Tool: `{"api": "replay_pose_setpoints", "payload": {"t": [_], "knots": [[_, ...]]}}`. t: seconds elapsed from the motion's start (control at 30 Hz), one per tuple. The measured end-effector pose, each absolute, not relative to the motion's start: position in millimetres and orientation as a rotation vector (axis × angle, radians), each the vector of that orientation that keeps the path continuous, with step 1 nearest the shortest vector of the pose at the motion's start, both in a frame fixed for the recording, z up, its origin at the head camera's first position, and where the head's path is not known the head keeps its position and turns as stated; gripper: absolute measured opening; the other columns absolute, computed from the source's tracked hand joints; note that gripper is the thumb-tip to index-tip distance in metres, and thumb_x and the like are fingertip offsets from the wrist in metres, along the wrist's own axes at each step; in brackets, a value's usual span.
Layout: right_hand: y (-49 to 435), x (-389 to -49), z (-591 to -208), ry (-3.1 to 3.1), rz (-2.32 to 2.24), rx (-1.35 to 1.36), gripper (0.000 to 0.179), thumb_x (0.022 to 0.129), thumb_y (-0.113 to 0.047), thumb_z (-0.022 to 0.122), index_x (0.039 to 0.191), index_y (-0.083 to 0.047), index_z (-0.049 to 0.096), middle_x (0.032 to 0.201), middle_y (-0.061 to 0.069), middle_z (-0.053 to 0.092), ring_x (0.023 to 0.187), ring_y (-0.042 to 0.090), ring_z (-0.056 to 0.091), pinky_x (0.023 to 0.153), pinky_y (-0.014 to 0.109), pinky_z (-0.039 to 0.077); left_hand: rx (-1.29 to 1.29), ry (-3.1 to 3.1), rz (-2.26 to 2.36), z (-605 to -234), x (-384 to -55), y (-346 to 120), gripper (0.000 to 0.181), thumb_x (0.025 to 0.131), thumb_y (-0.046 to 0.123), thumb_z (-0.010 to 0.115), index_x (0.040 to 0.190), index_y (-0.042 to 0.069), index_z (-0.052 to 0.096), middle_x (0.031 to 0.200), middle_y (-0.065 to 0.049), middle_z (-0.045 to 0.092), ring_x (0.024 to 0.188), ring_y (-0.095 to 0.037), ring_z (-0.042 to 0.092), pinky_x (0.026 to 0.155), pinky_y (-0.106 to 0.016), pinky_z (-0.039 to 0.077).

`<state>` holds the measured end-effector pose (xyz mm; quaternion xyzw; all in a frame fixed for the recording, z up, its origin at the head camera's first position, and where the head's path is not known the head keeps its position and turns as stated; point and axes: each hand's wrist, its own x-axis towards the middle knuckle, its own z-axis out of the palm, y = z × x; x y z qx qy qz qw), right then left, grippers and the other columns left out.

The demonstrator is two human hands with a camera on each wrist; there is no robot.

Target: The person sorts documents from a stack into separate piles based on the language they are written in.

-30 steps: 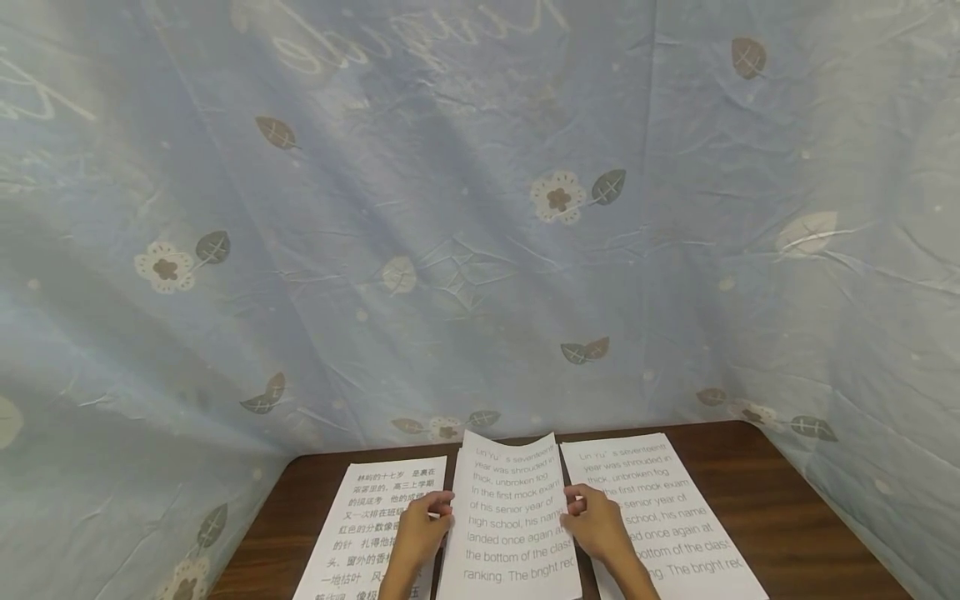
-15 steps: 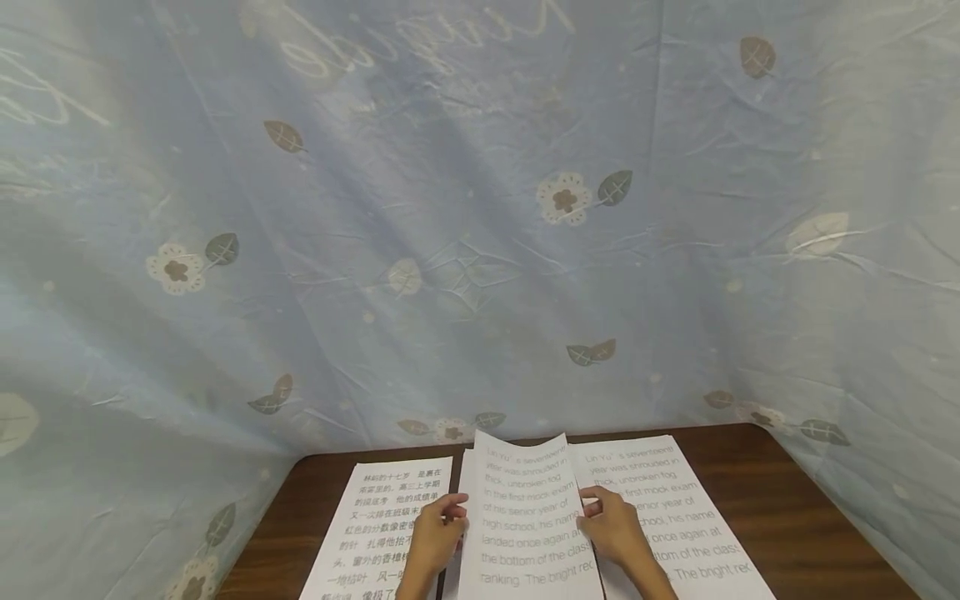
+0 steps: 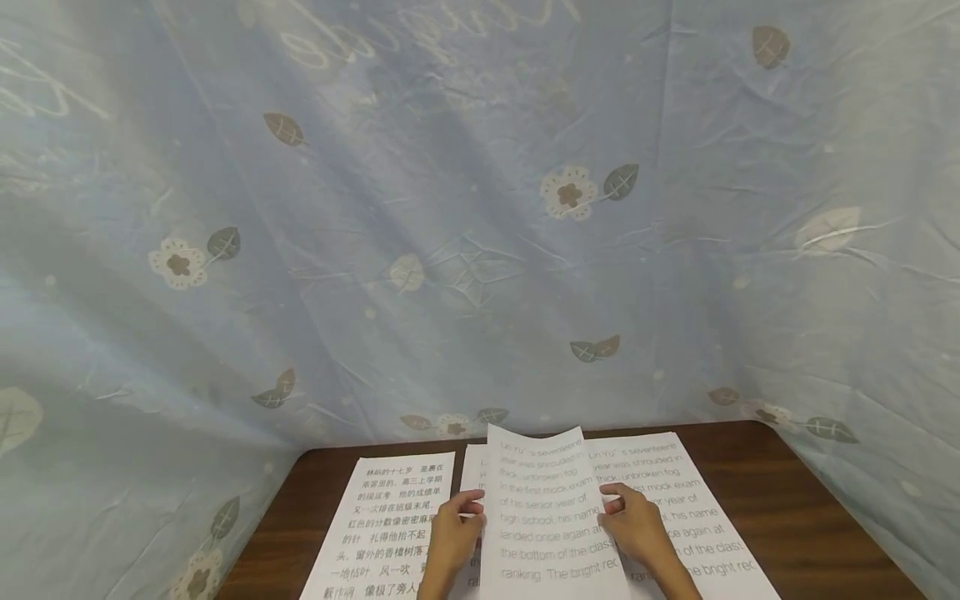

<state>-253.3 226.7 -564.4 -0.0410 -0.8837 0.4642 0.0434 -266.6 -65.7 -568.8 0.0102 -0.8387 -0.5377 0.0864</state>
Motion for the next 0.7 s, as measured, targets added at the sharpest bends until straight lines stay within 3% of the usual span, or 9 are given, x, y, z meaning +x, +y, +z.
{"api": "replay_pose_setpoints", "payload": {"t": [0.7], "knots": [[292.8, -252.1, -569.2, -2.794, 1.292, -0.132, 0.051, 0.092, -0.015, 0.078, 0.138, 0.005, 0.066, 0.103, 0.003, 0.074, 0.092, 0.017, 0.071, 0.078, 0.033, 0.052, 0.051, -2.38, -1.858, -572.5, -258.5, -6.9, 0.041, 0.086, -0.003, 0.067, 0.126, 0.005, 0.075, 0.095, -0.002, 0.07, 0.071, -0.009, 0.064, 0.057, -0.021, 0.053]]}}
